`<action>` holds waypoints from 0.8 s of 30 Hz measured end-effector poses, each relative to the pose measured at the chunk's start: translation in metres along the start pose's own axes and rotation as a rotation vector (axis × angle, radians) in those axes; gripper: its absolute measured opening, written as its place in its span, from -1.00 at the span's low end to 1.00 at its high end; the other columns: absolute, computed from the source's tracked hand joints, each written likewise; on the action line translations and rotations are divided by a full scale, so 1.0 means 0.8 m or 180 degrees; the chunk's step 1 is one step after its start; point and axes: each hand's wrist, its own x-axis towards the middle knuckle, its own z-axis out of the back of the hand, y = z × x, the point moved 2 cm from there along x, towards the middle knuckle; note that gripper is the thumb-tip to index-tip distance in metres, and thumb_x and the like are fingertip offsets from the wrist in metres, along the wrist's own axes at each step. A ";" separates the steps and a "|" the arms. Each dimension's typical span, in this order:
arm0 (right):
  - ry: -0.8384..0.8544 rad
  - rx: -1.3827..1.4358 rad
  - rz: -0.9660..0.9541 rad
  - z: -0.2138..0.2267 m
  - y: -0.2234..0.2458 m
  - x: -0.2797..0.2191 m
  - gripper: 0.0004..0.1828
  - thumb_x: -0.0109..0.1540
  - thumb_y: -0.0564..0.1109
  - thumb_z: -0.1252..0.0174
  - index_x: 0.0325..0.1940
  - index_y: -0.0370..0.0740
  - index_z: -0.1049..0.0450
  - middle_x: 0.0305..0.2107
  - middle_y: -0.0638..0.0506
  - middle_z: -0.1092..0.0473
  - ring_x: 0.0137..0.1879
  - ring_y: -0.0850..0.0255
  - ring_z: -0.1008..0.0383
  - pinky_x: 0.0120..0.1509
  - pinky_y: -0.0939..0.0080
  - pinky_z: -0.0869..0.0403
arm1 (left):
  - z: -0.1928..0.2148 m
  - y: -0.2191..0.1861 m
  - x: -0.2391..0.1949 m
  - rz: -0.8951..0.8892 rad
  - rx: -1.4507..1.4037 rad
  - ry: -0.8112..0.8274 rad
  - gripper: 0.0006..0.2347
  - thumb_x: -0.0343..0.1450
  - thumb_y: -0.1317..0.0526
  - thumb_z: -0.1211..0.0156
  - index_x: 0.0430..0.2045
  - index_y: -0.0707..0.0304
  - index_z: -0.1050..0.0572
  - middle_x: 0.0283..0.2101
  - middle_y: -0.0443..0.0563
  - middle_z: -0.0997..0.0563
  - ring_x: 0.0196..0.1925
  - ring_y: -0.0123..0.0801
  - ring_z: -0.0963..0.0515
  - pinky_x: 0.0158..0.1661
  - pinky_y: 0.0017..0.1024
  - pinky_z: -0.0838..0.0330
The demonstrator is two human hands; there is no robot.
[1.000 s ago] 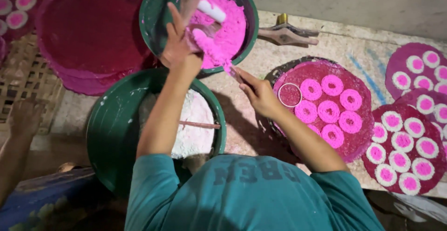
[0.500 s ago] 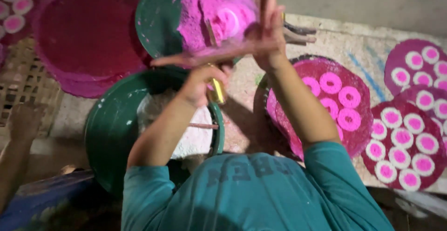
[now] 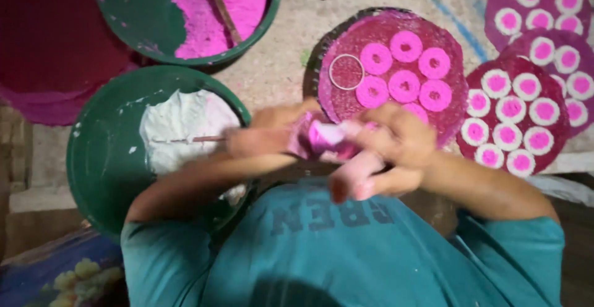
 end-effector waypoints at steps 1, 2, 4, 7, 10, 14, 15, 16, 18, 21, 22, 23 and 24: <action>-0.0059 0.0033 -0.0220 -0.007 0.012 -0.008 -0.55 0.26 -0.03 -0.14 0.25 0.05 -0.34 0.03 -0.39 -0.42 -0.18 -0.19 -0.53 -0.16 -0.04 -0.53 | -0.012 -0.002 -0.001 -0.0115 -0.0173 0.0091 -0.65 0.32 0.01 -0.34 -0.07 0.05 -0.52 -0.18 0.06 -0.66 -0.13 -0.18 -0.67 -0.14 -0.28 -0.51; -0.0116 0.0076 -0.0452 -0.016 0.024 -0.019 -0.56 0.21 -0.09 -0.11 0.20 0.08 -0.39 0.05 -0.38 -0.43 -0.19 -0.19 -0.55 -0.15 -0.05 -0.55 | -0.029 -0.001 0.001 -0.0219 -0.0360 0.0186 -0.66 0.35 0.02 -0.32 -0.04 0.06 -0.52 -0.11 0.06 -0.66 -0.06 -0.18 -0.67 -0.09 -0.29 -0.52; 0.0036 0.0085 -0.1018 -0.023 0.043 -0.046 -0.55 0.27 -0.13 -0.13 0.26 0.01 -0.35 0.16 -0.39 -0.39 -0.05 -0.20 -0.55 -0.03 -0.07 -0.54 | -0.068 0.003 0.013 -0.0429 -0.0736 0.0378 -0.67 0.41 0.04 -0.28 0.02 0.06 -0.53 0.01 0.07 -0.65 0.07 -0.20 -0.66 0.02 -0.31 -0.54; 0.0256 0.0042 -0.1894 -0.013 0.051 -0.092 -0.46 0.28 -0.10 -0.13 0.36 -0.13 -0.30 0.25 -0.39 -0.32 0.18 -0.24 -0.48 0.21 -0.11 -0.49 | -0.106 0.012 0.065 -0.0881 0.0083 0.0344 -0.57 0.35 0.04 -0.39 0.06 0.15 -0.50 0.09 0.19 -0.58 0.13 -0.06 -0.57 0.04 -0.23 -0.45; 0.0525 0.1557 -0.3326 0.018 0.050 -0.151 -0.32 0.24 -0.01 -0.22 0.40 -0.29 -0.29 0.24 -0.36 -0.33 0.25 -0.17 -0.44 0.30 -0.07 -0.45 | -0.121 0.021 0.097 -0.0615 -0.0568 0.0687 -0.58 0.31 0.07 -0.40 0.02 0.17 -0.51 0.06 0.16 -0.60 0.13 -0.11 -0.57 0.04 -0.28 -0.47; 0.0689 0.4720 -0.5263 0.074 0.046 -0.236 -0.11 0.18 0.11 -0.41 0.41 -0.51 -0.31 0.19 -0.31 -0.39 0.22 0.00 -0.42 0.30 0.01 -0.40 | -0.108 0.025 0.150 -0.0200 -0.0634 0.1053 -0.56 0.22 0.14 -0.45 -0.03 0.22 -0.54 -0.03 0.10 -0.65 0.04 -0.21 -0.62 0.03 -0.33 -0.52; 0.0452 0.4430 -0.5245 0.079 0.059 -0.253 -0.10 0.17 0.10 -0.39 0.43 -0.51 -0.29 0.16 -0.30 -0.39 0.23 0.00 -0.42 0.31 0.02 -0.40 | -0.108 0.032 0.164 -0.0117 -0.0490 0.1135 -0.55 0.20 0.15 -0.47 -0.05 0.24 -0.55 -0.06 0.10 -0.66 0.01 -0.22 -0.62 0.02 -0.33 -0.52; 0.0257 0.4089 -0.5186 0.084 0.065 -0.267 -0.09 0.17 0.09 -0.38 0.45 -0.51 -0.28 0.14 -0.28 -0.39 0.24 0.00 -0.42 0.32 0.02 -0.41 | -0.105 0.043 0.188 -0.0076 -0.0317 0.1181 -0.54 0.17 0.16 -0.50 -0.06 0.26 -0.55 -0.09 0.10 -0.66 -0.02 -0.23 -0.63 0.02 -0.33 -0.53; 0.0004 0.3344 -0.5102 0.095 0.083 -0.289 -0.05 0.16 0.06 -0.36 0.50 -0.47 -0.19 0.17 -0.22 -0.34 0.29 0.04 -0.37 0.35 0.05 -0.38 | -0.084 0.081 0.232 -0.1311 -0.0697 0.1075 -0.42 0.23 0.14 -0.53 0.09 0.44 -0.45 0.07 0.20 -0.60 0.13 -0.15 -0.56 0.18 -0.27 -0.38; -0.0373 0.2573 -0.5016 0.111 0.107 -0.305 0.02 0.15 0.00 -0.35 0.55 -0.39 -0.01 0.28 -0.11 -0.23 0.39 0.10 -0.26 0.43 0.09 -0.32 | -0.073 0.198 0.286 -0.0285 -0.0818 -0.1011 -0.53 0.52 0.15 -0.34 0.26 0.43 -0.34 0.29 0.29 -0.42 0.32 -0.06 -0.40 0.28 -0.26 -0.31; -0.0631 0.2583 -0.5031 0.119 0.110 -0.309 0.02 0.16 -0.02 -0.35 0.55 -0.39 0.02 0.28 -0.10 -0.21 0.40 0.10 -0.25 0.45 0.08 -0.31 | -0.075 0.240 0.290 0.0289 0.0600 -0.1772 -0.52 0.55 0.14 -0.37 0.25 0.48 -0.35 0.28 0.43 -0.39 0.31 0.10 -0.35 0.25 -0.20 -0.24; -0.0888 0.2590 -0.5039 0.127 0.113 -0.311 0.02 0.16 -0.04 -0.36 0.55 -0.39 0.04 0.29 -0.10 -0.20 0.42 0.09 -0.24 0.47 0.07 -0.30 | -0.090 0.281 0.296 0.0832 -0.0184 -0.1596 -0.58 0.57 0.16 -0.23 0.28 0.41 -0.37 0.31 0.33 -0.47 0.33 -0.06 -0.45 0.29 -0.30 -0.30; -0.1080 0.2580 -0.5099 0.134 0.115 -0.313 0.04 0.15 -0.05 -0.35 0.56 -0.38 0.07 0.29 -0.09 -0.19 0.42 0.09 -0.23 0.45 0.06 -0.30 | -0.102 0.318 0.301 0.1360 -0.0963 -0.1402 -0.62 0.59 0.18 -0.09 0.30 0.34 -0.40 0.34 0.23 -0.54 0.36 -0.22 -0.54 0.33 -0.40 -0.36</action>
